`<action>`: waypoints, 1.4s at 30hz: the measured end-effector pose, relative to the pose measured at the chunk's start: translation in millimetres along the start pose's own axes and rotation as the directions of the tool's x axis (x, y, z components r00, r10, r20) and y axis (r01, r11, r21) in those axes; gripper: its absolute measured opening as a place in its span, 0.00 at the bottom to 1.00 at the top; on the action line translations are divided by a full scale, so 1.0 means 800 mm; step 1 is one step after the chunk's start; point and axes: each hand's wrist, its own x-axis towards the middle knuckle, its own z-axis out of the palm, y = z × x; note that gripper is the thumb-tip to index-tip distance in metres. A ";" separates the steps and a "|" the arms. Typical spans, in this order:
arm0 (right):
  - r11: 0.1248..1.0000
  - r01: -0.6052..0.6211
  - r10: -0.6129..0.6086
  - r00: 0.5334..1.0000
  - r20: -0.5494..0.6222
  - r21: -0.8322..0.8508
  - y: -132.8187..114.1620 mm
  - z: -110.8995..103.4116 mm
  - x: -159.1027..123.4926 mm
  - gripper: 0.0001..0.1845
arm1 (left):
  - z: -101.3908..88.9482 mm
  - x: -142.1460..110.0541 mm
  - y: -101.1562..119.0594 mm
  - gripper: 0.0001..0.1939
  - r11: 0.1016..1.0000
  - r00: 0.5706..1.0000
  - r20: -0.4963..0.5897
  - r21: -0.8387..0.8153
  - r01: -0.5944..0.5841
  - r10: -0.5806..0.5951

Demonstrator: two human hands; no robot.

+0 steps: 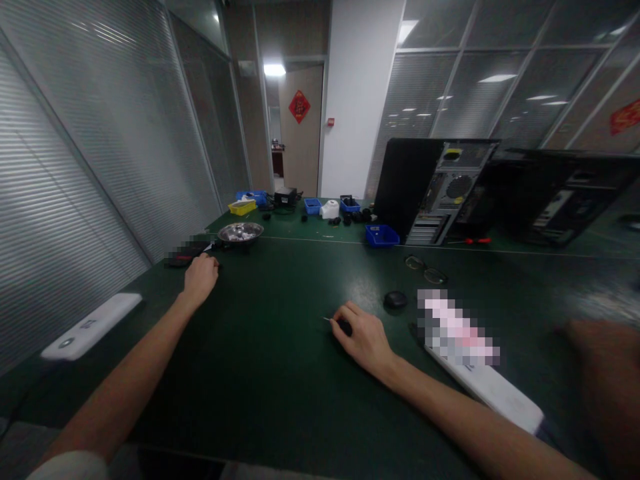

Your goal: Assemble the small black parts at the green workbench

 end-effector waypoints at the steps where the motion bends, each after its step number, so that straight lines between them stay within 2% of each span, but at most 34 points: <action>1: 1.000 0.000 0.000 1.000 0.002 -0.001 0.000 0.000 0.000 0.08 | -0.001 -0.001 -0.001 0.15 1.000 1.000 0.007 -0.007 0.018 -0.018; 5: 1.000 -0.004 0.004 1.000 -0.002 -0.010 0.002 0.002 -0.001 0.07 | -0.006 -0.004 0.000 0.14 0.994 0.997 0.042 -0.082 0.075 -0.071; 7: 1.000 -0.004 0.004 1.000 -0.003 -0.008 0.002 0.002 -0.001 0.07 | -0.012 -0.005 0.013 0.13 0.991 0.998 0.038 -0.120 0.061 -0.057; 10: 1.000 -0.012 0.012 1.000 0.005 -0.004 0.003 0.001 0.000 0.08 | -0.031 -0.013 0.061 0.13 0.960 0.997 0.043 -0.274 -0.052 0.066; 12: 1.000 -0.021 0.022 1.000 0.011 -0.003 0.003 0.001 0.000 0.08 | -0.045 -0.031 0.110 0.13 0.870 0.974 0.036 -0.459 -0.181 0.222; 14: 0.999 -0.034 0.034 0.999 0.009 -0.005 0.002 0.000 0.000 0.08 | -0.057 -0.060 0.165 0.13 0.706 0.912 0.021 -0.641 -0.302 0.409; 16: 0.999 -0.046 0.046 0.999 0.000 -0.012 0.002 0.001 0.000 0.08 | -0.062 -0.095 0.214 0.11 0.533 0.811 0.000 -0.754 -0.384 0.585; 17: 0.999 -0.049 0.049 0.999 -0.006 -0.018 0.001 0.001 0.000 0.09 | -0.063 -0.112 0.234 0.10 0.464 0.759 -0.004 -0.789 -0.402 0.652; 19: 0.998 -0.050 0.049 0.999 -0.013 -0.026 0.001 0.002 0.000 0.08 | -0.063 -0.138 0.259 0.09 0.390 0.704 0.007 -0.836 -0.386 0.710; 22: 0.999 -0.041 0.041 0.999 -0.008 -0.022 0.000 0.001 0.000 0.07 | -0.064 -0.155 0.269 0.08 0.386 0.709 0.037 -0.858 -0.339 0.705; 26: 0.999 -0.038 0.038 0.999 0.011 -0.014 0.000 0.000 -0.001 0.07 | -0.071 -0.153 0.265 0.10 0.425 0.721 0.068 -0.844 -0.326 0.689; 35: 1.000 -0.008 0.007 0.999 0.039 0.009 -0.002 -0.001 -0.001 0.05 | -0.067 -0.154 0.265 0.11 0.373 0.705 -0.020 -0.837 -0.400 0.709; 38: 0.999 0.035 -0.038 0.998 0.054 0.041 -0.002 0.000 -0.001 0.06 | -0.069 -0.153 0.263 0.11 0.344 0.690 -0.036 -0.847 -0.406 0.723; 42: 0.993 0.091 -0.096 0.993 0.069 0.078 -0.002 0.001 0.000 0.06 | -0.071 -0.153 0.262 0.12 0.289 0.648 -0.079 -0.849 -0.441 0.757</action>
